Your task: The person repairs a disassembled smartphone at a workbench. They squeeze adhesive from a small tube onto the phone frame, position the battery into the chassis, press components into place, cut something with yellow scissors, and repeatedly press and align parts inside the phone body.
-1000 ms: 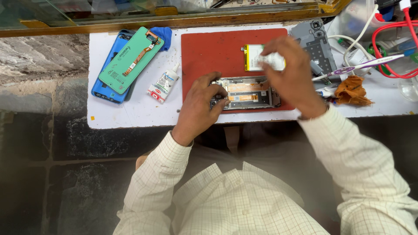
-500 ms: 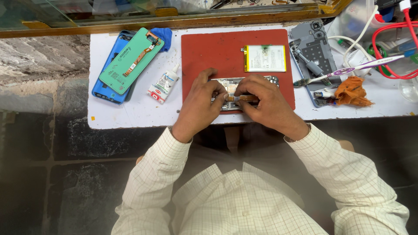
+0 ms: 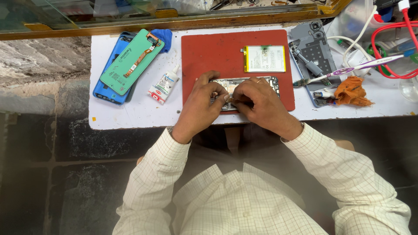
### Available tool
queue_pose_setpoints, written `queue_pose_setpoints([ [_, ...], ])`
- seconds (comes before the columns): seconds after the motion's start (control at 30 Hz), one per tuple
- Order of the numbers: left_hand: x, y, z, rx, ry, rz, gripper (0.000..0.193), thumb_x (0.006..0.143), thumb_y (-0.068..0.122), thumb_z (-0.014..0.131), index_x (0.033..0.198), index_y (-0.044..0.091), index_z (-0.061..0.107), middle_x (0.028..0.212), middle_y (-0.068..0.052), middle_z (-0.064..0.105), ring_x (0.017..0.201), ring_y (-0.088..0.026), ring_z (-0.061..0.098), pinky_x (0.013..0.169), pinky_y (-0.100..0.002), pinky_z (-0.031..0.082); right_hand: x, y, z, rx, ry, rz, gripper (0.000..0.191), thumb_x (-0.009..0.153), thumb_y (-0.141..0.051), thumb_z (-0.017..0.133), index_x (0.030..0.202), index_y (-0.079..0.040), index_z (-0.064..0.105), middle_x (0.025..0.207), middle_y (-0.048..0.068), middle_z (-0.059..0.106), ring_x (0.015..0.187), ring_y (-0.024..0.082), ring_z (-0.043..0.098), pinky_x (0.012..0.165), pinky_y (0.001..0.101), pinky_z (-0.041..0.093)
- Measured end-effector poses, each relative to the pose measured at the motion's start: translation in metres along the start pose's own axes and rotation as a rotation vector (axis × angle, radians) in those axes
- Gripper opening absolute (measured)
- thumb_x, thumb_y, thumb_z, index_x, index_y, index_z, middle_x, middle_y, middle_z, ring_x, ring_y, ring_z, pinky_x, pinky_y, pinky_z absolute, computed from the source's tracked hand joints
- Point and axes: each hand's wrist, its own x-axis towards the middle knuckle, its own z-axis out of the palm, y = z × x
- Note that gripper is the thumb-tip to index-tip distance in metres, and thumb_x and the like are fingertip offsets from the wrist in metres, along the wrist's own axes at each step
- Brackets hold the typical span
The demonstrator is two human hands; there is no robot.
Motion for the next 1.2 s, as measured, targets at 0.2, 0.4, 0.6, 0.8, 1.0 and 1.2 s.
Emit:
queue_pose_setpoints([
  [0.2, -0.005, -0.003, 0.000, 0.117, 0.097, 0.160, 0.010, 0.094, 0.011, 0.071, 0.099, 0.003, 0.070, 0.144, -0.022, 0.053, 0.130, -0.040, 0.055, 0.120, -0.055, 0.032, 0.002, 0.002, -0.002, 0.069, -0.004, 0.015, 0.018, 0.082, 0.005, 0.071, 0.095, -0.004, 0.062, 0.090, 0.006, 0.066, 0.082, 0.023, 0.063, 0.073, 0.0368, 0.047],
  [0.4, -0.021, -0.005, 0.005, 0.312, 0.215, 0.262, 0.018, 0.092, 0.007, 0.071, 0.109, 0.006, 0.066, 0.142, -0.021, 0.053, 0.136, -0.041, 0.050, 0.119, -0.060, 0.032, 0.010, 0.001, -0.014, 0.329, -0.093, 0.175, 0.014, 0.087, 0.006, 0.069, 0.099, 0.000, 0.066, 0.094, 0.004, 0.066, 0.076, 0.013, 0.064, 0.063, 0.0271, 0.050],
  [0.6, -0.038, -0.005, 0.011, 0.338, 0.234, 0.281, 0.026, 0.092, 0.005, 0.068, 0.116, 0.005, 0.062, 0.142, -0.018, 0.053, 0.139, -0.041, 0.049, 0.121, -0.060, 0.034, 0.009, -0.003, -0.016, 0.247, -0.107, 0.100, 0.019, 0.085, 0.004, 0.073, 0.103, -0.002, 0.071, 0.100, 0.006, 0.067, 0.082, 0.018, 0.068, 0.069, 0.0289, 0.055],
  [0.8, -0.043, -0.006, 0.016, 0.312, 0.265, 0.293, 0.026, 0.094, 0.005, 0.069, 0.119, 0.003, 0.063, 0.135, -0.015, 0.058, 0.132, -0.038, 0.056, 0.117, -0.060, 0.039, 0.006, 0.002, -0.013, 0.019, -0.068, -0.073, 0.017, 0.082, 0.002, 0.076, 0.097, -0.005, 0.076, 0.102, 0.005, 0.075, 0.093, 0.025, 0.070, 0.081, 0.0369, 0.055],
  [1.0, -0.043, -0.007, 0.020, 0.329, 0.288, 0.354, 0.025, 0.095, 0.005, 0.069, 0.119, 0.002, 0.063, 0.131, -0.015, 0.060, 0.130, -0.038, 0.057, 0.115, -0.059, 0.041, 0.004, 0.005, -0.013, 0.042, -0.087, -0.058, 0.019, 0.082, 0.001, 0.076, 0.099, -0.007, 0.078, 0.104, 0.004, 0.076, 0.092, 0.023, 0.069, 0.081, 0.0356, 0.055],
  [1.2, -0.044, -0.005, 0.021, 0.399, 0.270, 0.384, 0.031, 0.095, 0.005, 0.067, 0.126, 0.003, 0.065, 0.131, -0.015, 0.060, 0.131, -0.038, 0.057, 0.116, -0.059, 0.042, 0.005, 0.007, -0.013, 0.037, -0.106, -0.072, 0.020, 0.081, 0.002, 0.075, 0.099, -0.007, 0.078, 0.104, 0.004, 0.076, 0.093, 0.023, 0.069, 0.080, 0.0365, 0.054],
])
